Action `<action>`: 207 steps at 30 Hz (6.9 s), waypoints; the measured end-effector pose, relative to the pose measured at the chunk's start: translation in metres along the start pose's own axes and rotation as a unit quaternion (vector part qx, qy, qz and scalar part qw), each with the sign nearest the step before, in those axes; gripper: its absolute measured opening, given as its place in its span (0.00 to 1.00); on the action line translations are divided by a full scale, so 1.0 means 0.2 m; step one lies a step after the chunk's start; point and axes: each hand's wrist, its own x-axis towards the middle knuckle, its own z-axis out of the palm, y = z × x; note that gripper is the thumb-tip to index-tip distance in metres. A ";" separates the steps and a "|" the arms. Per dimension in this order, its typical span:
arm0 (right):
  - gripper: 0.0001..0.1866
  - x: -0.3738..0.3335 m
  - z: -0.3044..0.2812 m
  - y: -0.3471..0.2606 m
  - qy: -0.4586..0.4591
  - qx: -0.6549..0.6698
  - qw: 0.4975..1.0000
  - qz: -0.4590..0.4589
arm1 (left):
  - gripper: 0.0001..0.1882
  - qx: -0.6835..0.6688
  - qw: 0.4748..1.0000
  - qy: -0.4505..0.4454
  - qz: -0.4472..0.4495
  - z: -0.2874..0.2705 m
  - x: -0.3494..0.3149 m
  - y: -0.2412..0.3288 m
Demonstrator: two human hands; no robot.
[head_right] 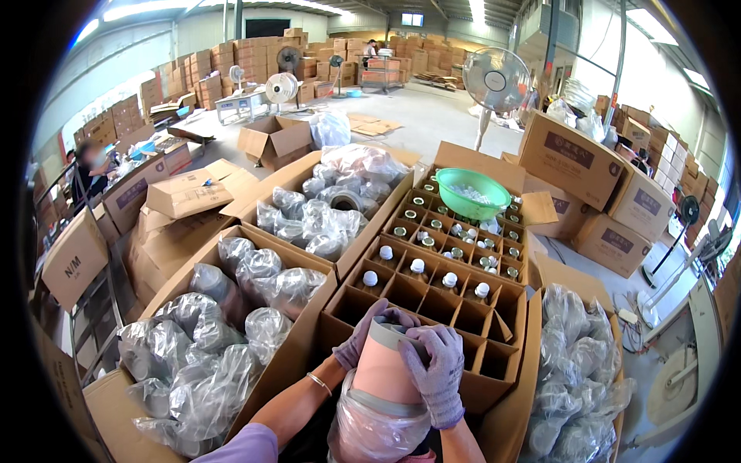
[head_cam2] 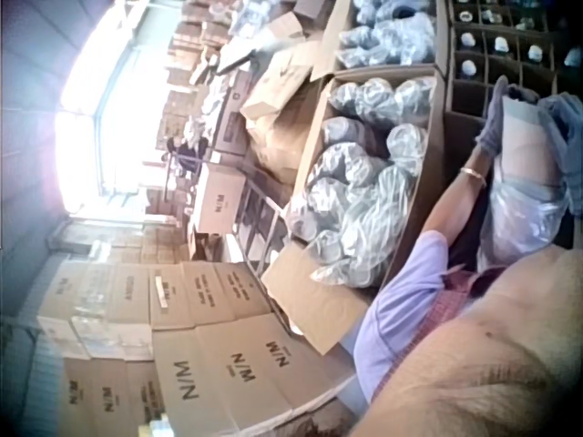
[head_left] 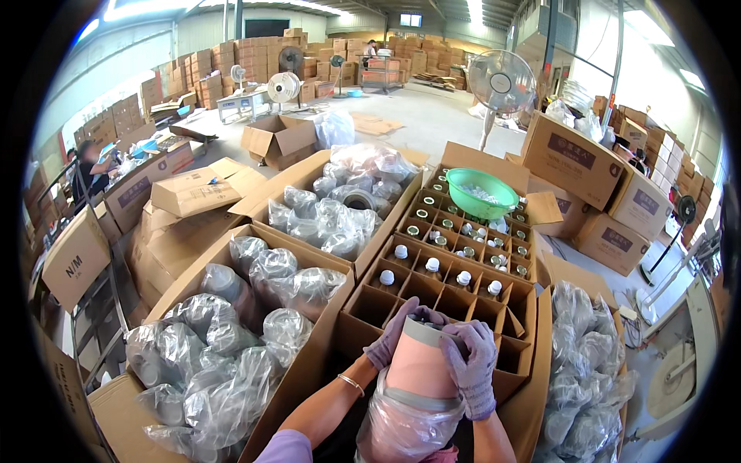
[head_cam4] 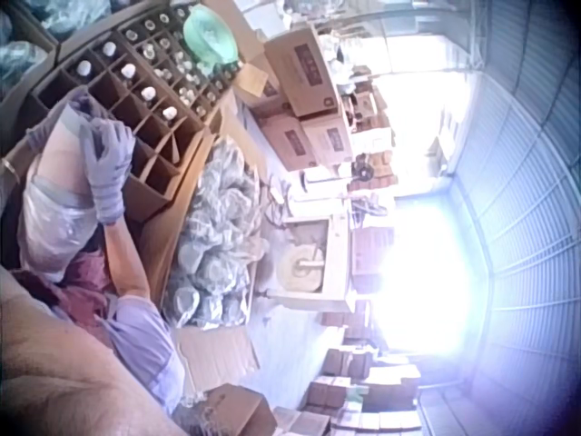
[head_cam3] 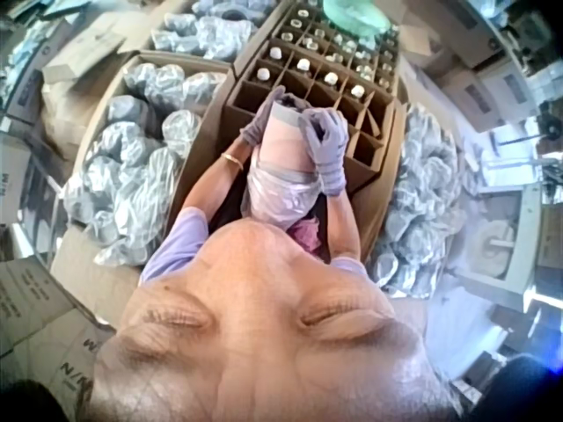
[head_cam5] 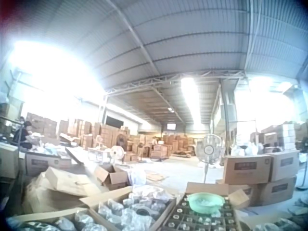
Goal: The person assembles thermal mugs by placing metallic liners and lids into outer shells, wraps the finished mugs in plastic bags, and places them into organized slots in a cardboard box.
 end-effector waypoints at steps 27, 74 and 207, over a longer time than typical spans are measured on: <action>0.05 -0.02 0.04 0.00 0.029 0.011 0.999 0.007 | 0.32 0.017 0.999 0.031 0.013 0.07 -0.02 0.01; 0.04 -0.01 0.05 0.01 0.051 0.000 0.998 -0.037 | 0.33 0.022 0.999 0.025 0.009 -0.02 0.02 -0.01; 0.35 -0.05 0.43 1.05 -0.103 0.770 0.509 0.370 | 0.33 0.772 0.537 0.165 0.296 0.13 0.36 -0.11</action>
